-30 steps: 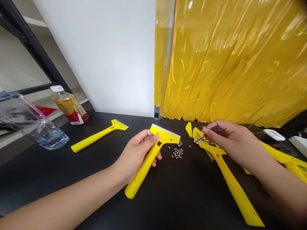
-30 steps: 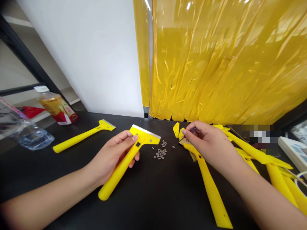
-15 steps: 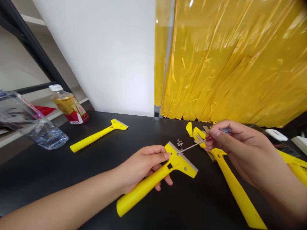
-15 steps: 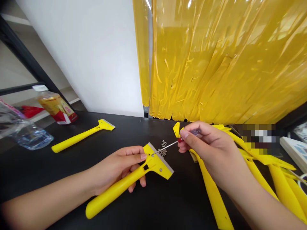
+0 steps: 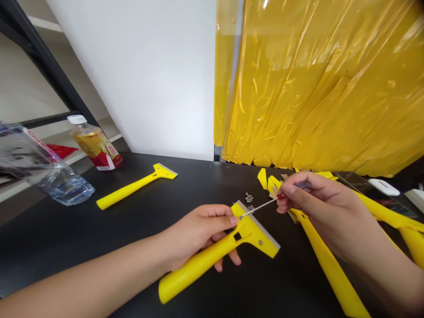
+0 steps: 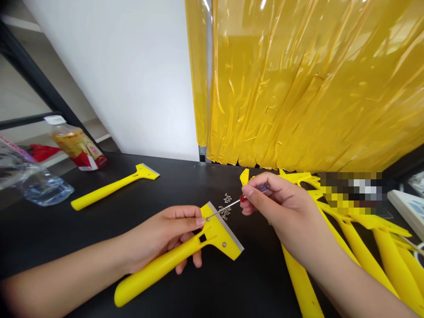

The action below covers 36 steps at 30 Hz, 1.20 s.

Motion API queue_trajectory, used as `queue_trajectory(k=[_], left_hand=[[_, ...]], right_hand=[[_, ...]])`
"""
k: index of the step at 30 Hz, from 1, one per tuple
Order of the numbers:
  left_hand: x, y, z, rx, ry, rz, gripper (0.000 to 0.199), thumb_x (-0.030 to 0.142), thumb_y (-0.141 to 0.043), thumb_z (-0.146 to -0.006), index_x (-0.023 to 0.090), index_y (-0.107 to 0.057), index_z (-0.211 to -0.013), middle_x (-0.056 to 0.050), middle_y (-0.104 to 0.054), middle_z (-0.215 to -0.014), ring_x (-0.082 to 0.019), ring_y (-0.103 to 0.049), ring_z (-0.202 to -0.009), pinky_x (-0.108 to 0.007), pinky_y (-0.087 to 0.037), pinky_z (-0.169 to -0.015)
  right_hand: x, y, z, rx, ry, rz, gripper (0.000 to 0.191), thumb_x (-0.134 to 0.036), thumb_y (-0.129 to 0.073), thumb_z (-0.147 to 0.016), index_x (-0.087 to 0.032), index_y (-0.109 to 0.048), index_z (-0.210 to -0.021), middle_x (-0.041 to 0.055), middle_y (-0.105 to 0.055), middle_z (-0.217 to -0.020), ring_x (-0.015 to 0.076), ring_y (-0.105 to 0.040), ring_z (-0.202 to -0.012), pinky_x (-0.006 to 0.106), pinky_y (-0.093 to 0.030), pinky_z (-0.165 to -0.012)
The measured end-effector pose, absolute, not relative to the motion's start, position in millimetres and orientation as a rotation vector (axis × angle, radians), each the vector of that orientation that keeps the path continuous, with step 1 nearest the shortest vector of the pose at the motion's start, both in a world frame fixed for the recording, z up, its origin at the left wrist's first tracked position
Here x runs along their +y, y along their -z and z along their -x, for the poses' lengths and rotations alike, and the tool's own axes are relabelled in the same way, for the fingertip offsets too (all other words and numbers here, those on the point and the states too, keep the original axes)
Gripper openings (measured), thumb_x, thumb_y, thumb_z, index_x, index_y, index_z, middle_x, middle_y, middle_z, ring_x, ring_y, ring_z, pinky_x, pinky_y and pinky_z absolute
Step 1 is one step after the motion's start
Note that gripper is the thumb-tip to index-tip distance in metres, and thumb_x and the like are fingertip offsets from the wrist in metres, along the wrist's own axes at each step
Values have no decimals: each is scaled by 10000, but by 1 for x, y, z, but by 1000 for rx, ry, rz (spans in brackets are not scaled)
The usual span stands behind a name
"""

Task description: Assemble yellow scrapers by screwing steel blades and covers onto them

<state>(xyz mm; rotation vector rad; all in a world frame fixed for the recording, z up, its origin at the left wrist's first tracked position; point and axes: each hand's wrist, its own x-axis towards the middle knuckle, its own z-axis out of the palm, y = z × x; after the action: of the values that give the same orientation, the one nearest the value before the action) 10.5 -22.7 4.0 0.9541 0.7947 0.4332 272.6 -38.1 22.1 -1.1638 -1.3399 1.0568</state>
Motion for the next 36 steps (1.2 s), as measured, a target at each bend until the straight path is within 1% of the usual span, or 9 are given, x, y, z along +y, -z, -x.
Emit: queue_trajectory(k=[8,13,21,25,32,36], left_hand=[[-22,-3,-10,776,-423,-934,199,389,-659,-968,192,-656,-996,-82,-741,-925,-195,-758,-692,-192,-530,-448],[-23,-3,-9,777,-435,-941,201,391,-662,-966,191,-658,-985,-73,-735,-876,-191,-752,-679,-193,-525,-450],[-22,-2,-9,780,-434,-937,193,385,-647,-978,193,-651,-976,-76,-739,-899,-190,-753,-684,-195,-528,-450],[-22,-3,-9,776,-434,-945,191,372,-635,-987,183,-662,-1004,-75,-737,-891,-182,-751,-680,-189,-532,-450],[-21,-4,-9,787,-428,-943,218,404,-681,-955,189,-675,-989,-73,-741,-883,-192,-752,-682,-193,-535,-447],[-21,-4,-9,786,-424,-959,221,403,-674,-958,184,-669,-983,-89,-742,-905,-200,-757,-694,-192,-538,-448]], right_hand=[[-36,-21,-272,-1382,-1041,1172,220,-454,-777,-894,-248,-722,-947,17,-720,-829,182,-674,-786,299,-584,-750],[-36,-22,-272,-1371,-1058,1175,182,-436,-769,-906,-261,-727,-935,11,-727,-841,172,-669,-794,278,-577,-768],[-36,-21,-273,-1354,-1041,1166,198,-447,-788,-888,-259,-733,-921,13,-734,-841,162,-670,-773,262,-580,-748],[-36,-23,-271,-1347,-1045,1166,206,-450,-795,-880,-257,-733,-915,12,-733,-835,154,-668,-764,252,-577,-742],[-36,-25,-270,-1338,-1032,1177,247,-468,-822,-840,-243,-741,-900,33,-732,-836,181,-669,-760,296,-590,-733],[-37,-23,-272,-1368,-1036,1194,236,-464,-800,-864,-246,-733,-925,32,-728,-830,192,-672,-771,309,-584,-742]])
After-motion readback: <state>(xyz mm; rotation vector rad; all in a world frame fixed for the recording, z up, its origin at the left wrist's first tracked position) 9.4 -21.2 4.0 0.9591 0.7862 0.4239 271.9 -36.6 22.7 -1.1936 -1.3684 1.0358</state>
